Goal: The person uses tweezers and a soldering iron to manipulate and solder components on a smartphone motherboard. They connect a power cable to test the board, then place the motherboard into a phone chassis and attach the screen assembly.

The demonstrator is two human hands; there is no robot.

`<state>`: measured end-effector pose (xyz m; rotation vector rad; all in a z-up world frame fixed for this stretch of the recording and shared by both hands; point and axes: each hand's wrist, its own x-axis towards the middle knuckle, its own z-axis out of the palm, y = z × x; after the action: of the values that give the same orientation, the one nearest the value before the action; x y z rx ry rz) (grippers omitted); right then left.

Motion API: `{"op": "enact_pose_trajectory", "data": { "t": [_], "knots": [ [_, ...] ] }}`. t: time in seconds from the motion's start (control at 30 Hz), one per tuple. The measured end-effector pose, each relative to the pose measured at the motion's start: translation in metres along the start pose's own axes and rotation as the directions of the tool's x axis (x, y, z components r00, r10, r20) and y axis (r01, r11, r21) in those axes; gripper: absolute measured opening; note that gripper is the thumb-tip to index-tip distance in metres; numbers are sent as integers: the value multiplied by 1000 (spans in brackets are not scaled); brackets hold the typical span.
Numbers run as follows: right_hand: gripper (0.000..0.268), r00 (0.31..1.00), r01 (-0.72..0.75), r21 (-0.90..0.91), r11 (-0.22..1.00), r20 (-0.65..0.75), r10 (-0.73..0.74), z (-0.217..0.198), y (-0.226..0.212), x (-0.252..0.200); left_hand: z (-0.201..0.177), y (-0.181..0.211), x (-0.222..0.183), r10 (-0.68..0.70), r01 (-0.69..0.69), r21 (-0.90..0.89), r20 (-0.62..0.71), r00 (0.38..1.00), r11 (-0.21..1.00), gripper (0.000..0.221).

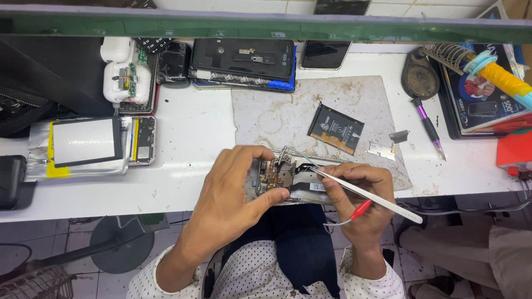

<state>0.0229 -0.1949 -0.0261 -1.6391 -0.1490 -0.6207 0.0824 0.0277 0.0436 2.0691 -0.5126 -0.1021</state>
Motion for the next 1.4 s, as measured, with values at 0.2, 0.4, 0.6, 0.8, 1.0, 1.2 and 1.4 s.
{"op": "enact_pose_trajectory", "data": {
  "t": [0.2, 0.4, 0.6, 0.8, 1.0, 1.2, 1.4],
  "knots": [
    [37, 1000, 17, 25, 1000, -11, -17, 0, -8, -1, 8, 11, 14, -324, 341, -98, 154, 933, 935, 50],
    [41, 989, 142, -76, 987, -33, -145, 15, -3, -9, 15, -1, 20, -312, 354, -292, 182, 932, 888, 52],
    [38, 968, 227, -106, 968, -82, -236, 19, 17, -19, 28, -19, 7, -210, 223, -466, 81, 974, 856, 33],
    [36, 954, 295, -136, 946, -20, -300, 16, 23, -22, 27, -24, 5, -221, 242, -491, 100, 970, 837, 23],
    [35, 951, 306, -204, 930, 17, -309, 19, 20, -21, 26, -25, 7, -219, 235, -436, 88, 972, 868, 24],
    [35, 954, 299, -227, 927, 52, -295, 18, 18, -20, 26, -25, 8, -223, 246, -435, 103, 969, 866, 24],
    [32, 964, 266, -197, 944, 49, -262, 18, 20, -22, 26, -26, 7, -227, 250, -422, 104, 968, 871, 25]
  ]
}}
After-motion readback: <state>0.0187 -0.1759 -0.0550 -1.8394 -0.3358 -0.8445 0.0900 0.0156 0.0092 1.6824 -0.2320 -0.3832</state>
